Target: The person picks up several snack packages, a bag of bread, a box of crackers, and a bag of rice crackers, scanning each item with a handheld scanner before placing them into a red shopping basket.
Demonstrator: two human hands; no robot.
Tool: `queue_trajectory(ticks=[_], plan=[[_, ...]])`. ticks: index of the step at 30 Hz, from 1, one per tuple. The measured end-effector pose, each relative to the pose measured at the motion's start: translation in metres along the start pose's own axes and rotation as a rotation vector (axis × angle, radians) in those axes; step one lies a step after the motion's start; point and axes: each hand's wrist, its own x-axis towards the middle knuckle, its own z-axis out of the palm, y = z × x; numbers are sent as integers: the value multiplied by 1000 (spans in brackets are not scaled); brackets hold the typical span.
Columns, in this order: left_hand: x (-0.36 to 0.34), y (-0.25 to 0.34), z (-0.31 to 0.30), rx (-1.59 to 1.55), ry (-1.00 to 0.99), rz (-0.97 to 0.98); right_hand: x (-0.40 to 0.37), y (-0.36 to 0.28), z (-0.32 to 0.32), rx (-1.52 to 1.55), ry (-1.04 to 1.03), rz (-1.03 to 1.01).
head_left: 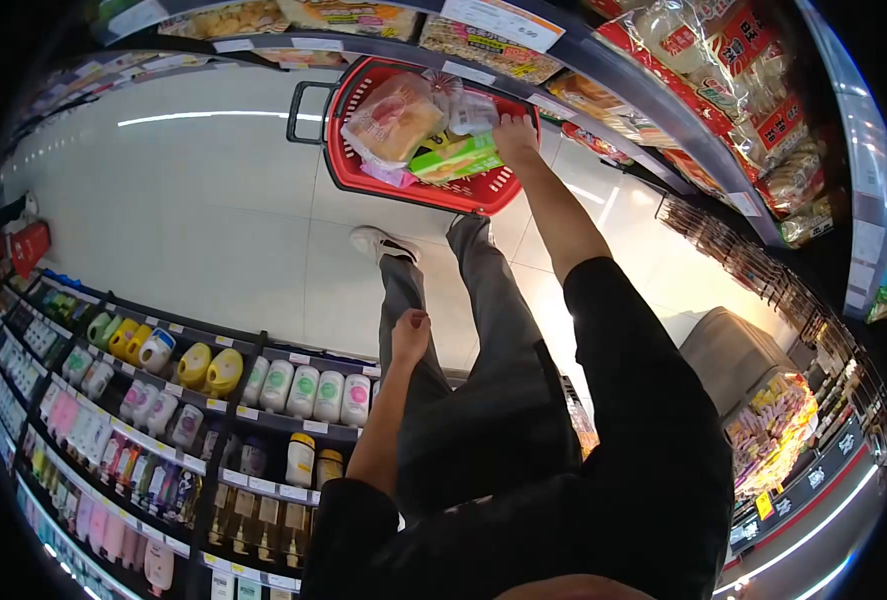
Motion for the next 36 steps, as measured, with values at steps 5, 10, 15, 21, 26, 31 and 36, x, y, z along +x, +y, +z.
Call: queue_trajectory(ticks=[5,10,15,21,26,31,36], plan=[[-23,5,-12,-83,-37,50,-74,-21,33,164,196,-59],[-17,10,-29,-352,-211,150,-236,-58,-85,560,-135,-2],[-78,99,-126,-858,-637,22,-357,-127,-212,1574,234,-145],[-179,174,-241,-1235,-502,817,-375,-224,-288,2105,508,-398],[-207,200,-282,-1280,-307,918,-372,-268,-323,2293,370,-592],[-193,193,-321,-1214,-6,795,-379,-271,-332,1945,395,-688],[-184,183,-356,-1346,-69,755,-371,-213,-361,2326,326,-767]])
